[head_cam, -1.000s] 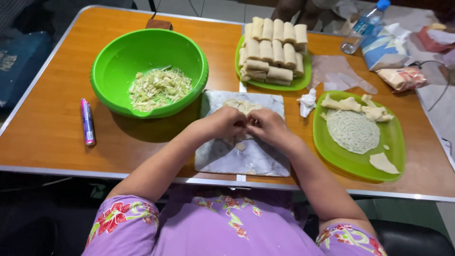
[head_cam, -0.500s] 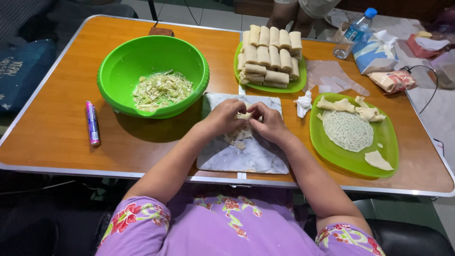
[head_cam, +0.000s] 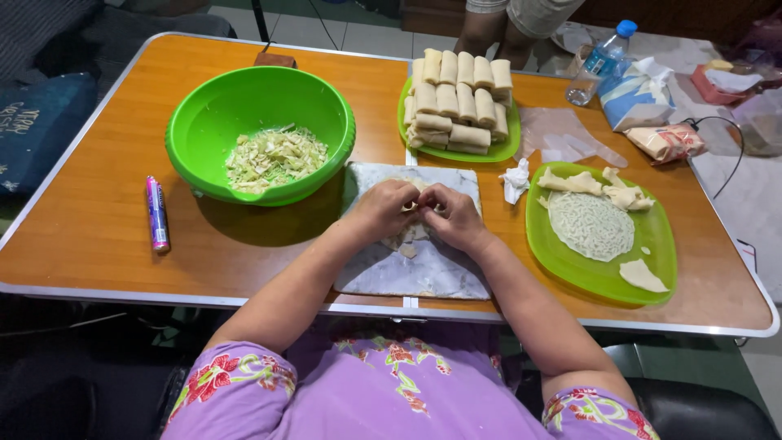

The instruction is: Preparing spring rolls by wrapping cabbage filling into pastry sheets.

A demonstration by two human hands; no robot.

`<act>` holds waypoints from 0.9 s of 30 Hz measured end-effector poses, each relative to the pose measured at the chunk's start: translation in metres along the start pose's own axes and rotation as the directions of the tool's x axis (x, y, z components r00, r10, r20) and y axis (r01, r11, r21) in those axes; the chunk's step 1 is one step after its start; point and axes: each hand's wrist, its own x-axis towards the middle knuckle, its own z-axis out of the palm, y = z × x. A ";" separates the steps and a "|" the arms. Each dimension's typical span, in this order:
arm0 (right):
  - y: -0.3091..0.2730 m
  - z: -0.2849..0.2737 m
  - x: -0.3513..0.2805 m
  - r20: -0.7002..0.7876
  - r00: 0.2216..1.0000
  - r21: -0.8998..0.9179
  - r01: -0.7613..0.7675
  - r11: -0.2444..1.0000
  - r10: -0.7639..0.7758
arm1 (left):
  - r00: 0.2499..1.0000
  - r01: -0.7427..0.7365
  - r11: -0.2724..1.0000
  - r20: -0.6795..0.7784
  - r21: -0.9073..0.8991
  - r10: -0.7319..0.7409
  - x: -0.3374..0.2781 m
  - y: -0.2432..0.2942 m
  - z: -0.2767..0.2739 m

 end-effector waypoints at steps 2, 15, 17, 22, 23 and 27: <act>-0.008 -0.002 0.000 -0.001 1.000 -0.036 0.009 0.999 -0.009 | 1.000 0.019 1.000 0.015 -0.001 -0.019 0.000 0.004 -0.002; -0.017 -0.001 -0.001 -0.031 0.997 -0.093 0.073 0.993 -0.076 | 0.990 0.138 0.989 0.003 0.045 -0.139 0.001 0.014 -0.003; -0.015 -0.001 -0.001 -0.031 0.997 -0.085 0.069 0.994 -0.072 | 0.990 0.138 0.990 0.005 0.039 -0.138 0.000 0.014 -0.002; -0.013 0.003 -0.002 -0.050 0.997 -0.046 0.059 0.997 -0.062 | 0.994 0.107 0.994 -0.013 0.027 -0.106 0.001 0.015 -0.003; -0.013 0.004 -0.003 -0.064 0.997 -0.037 0.051 0.998 -0.053 | 0.994 0.110 0.994 -0.018 0.022 -0.109 0.001 0.016 -0.004; -0.011 0.008 -0.005 -0.099 0.994 -0.026 0.043 0.999 -0.045 | 0.994 0.107 0.993 -0.025 0.046 -0.106 0.000 0.014 -0.002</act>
